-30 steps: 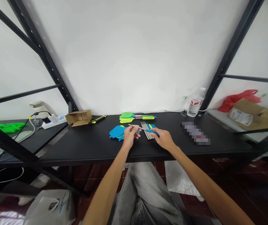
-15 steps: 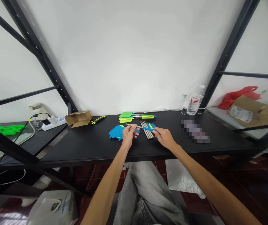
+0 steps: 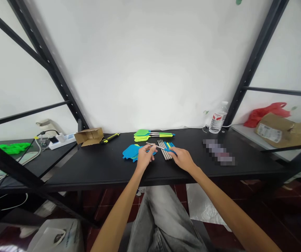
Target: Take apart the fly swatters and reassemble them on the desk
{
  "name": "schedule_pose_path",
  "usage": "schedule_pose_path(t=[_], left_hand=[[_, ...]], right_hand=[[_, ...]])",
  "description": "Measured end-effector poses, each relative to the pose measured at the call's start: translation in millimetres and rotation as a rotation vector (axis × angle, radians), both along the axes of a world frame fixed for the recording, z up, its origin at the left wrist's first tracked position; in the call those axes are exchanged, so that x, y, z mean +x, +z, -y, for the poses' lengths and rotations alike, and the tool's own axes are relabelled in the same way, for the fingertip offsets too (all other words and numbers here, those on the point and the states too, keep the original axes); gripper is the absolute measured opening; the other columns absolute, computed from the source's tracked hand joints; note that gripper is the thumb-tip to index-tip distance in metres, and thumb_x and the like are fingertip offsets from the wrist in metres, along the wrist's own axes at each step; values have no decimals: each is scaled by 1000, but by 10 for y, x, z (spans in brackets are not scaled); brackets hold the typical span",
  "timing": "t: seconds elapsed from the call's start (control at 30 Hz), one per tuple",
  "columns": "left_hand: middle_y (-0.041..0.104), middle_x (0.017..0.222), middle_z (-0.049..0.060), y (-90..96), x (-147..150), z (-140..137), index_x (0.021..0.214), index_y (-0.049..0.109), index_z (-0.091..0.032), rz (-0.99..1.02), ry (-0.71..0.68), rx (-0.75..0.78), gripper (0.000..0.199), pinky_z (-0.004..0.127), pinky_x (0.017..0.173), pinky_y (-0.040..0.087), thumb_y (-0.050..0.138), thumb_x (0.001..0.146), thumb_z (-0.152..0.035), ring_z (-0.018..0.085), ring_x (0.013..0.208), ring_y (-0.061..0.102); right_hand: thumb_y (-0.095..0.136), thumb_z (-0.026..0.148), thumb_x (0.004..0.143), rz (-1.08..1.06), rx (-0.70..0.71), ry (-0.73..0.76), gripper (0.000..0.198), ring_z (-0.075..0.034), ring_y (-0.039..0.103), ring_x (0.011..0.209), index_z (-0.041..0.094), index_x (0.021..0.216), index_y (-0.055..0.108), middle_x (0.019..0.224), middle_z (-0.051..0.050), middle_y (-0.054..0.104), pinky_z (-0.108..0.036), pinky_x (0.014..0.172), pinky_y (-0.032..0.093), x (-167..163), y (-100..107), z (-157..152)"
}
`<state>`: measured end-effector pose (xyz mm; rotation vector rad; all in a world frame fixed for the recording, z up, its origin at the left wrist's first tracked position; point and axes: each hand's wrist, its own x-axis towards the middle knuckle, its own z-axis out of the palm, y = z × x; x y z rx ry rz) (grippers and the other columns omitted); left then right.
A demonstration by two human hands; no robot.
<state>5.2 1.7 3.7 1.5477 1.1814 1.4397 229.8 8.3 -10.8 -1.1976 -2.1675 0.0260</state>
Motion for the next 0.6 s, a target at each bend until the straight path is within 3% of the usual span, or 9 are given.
schedule_pose_path(t=[0.1,0.2,0.33,0.43,0.6], left_hand=[[70,83,6,77,-253,50,107,72,-18,-334,230,109,50,28,60,48,60,84,-61,16,64,62],[70,110,10,130,-581,74,118,68,-21,-742,406,170,55,37,89,48,60,82,-62,27,102,63],[50,146,18,114,-922,82,142,50,-18,-1052,469,-15,90,46,105,38,66,71,-71,39,134,45],[48,148,21,86,-1048,94,147,42,-18,-1093,410,-146,101,47,104,38,63,68,-78,42,135,45],[64,130,18,115,-1115,107,141,50,-22,-1071,378,-146,83,43,93,44,60,75,-73,40,119,58]], right_hand=[[40,44,103,-12,-2,-15,33,-23,69,93,24,112,65,102,-6,74,-28,75,44,4,3,-1],[40,44,103,-14,-6,-19,33,-23,69,94,24,112,65,103,-6,74,-27,75,44,2,2,-7],[40,44,103,-21,-5,-27,33,-22,69,94,24,114,64,104,-6,74,-27,73,43,-1,4,-8],[40,43,103,-16,-8,-27,33,-22,69,92,24,112,64,100,-6,74,-27,72,43,2,15,0],[41,43,102,-13,-14,-34,33,-22,69,91,23,112,65,99,-6,74,-27,72,43,9,23,9]])
